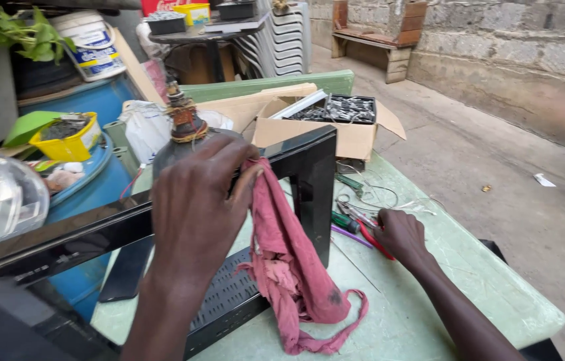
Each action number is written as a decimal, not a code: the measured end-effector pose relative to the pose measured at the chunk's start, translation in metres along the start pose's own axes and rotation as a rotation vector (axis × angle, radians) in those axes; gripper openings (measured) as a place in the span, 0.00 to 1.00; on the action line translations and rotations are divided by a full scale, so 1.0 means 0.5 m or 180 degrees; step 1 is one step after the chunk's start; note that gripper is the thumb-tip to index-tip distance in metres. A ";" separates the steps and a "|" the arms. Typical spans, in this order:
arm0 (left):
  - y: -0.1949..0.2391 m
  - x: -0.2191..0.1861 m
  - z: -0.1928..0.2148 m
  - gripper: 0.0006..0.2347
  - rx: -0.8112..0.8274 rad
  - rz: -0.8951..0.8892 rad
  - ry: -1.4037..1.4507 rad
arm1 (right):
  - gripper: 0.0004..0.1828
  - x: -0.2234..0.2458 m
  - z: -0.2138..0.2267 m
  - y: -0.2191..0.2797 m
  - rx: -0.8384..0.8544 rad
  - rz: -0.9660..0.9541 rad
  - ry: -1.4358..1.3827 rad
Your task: Cleaning a plastic TV casing using a cloth and a screwdriver to remove dirt from crevices
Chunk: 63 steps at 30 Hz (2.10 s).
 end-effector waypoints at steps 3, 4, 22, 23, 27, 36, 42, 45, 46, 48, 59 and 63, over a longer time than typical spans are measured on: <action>-0.003 0.004 -0.001 0.03 -0.0062 0.0045 0.0012 | 0.04 0.018 0.016 0.004 0.0130 -0.0190 -0.0139; -0.001 0.003 0.000 0.03 -0.0063 0.0050 -0.0026 | 0.04 0.016 0.035 0.019 0.0127 -0.0156 -0.0156; 0.000 0.006 -0.007 0.07 -0.0117 0.0320 0.0123 | 0.11 0.147 0.388 0.382 0.0217 0.1604 -0.5554; 0.000 0.006 -0.008 0.08 -0.0101 0.0370 0.0119 | 0.10 0.165 0.392 0.395 0.0019 0.1625 -0.5404; 0.004 0.010 -0.014 0.08 -0.0111 0.0370 0.0131 | 0.08 0.207 0.402 0.420 -0.0144 0.1361 -0.4831; 0.005 0.010 -0.013 0.07 -0.0143 0.0269 0.0132 | 0.08 0.238 0.394 0.421 -0.0439 0.1436 -0.4980; 0.009 0.012 -0.013 0.07 -0.0051 0.0240 0.0092 | 0.08 0.244 0.408 0.428 -0.0534 0.1209 -0.4715; 0.008 0.010 -0.001 0.10 -0.0025 0.0203 0.0261 | 0.07 0.244 0.420 0.416 -0.0543 0.1432 -0.4489; 0.011 0.014 0.000 0.10 -0.0023 0.0196 0.0275 | 0.07 0.238 0.422 0.403 -0.0553 0.1419 -0.4485; 0.016 0.021 0.001 0.08 0.0079 0.0069 0.0275 | 0.05 0.227 0.427 0.376 -0.0686 0.1300 -0.4742; 0.010 0.019 -0.001 0.11 0.0225 0.0053 0.0153 | 0.03 0.234 0.424 0.390 -0.1238 0.1310 -0.3943; 0.010 0.020 -0.007 0.11 0.0208 0.0129 0.0088 | 0.04 0.236 0.450 0.397 -0.1153 0.1214 -0.3881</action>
Point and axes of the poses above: each hand's wrist, its own y-axis away from the middle knuckle, its own z-axis out of the back of the hand, x = y × z, the point moved 1 cm from there along -y, towards the middle knuckle, and after that the axes turned 15 degrees about -z, right-handed, at the moved point
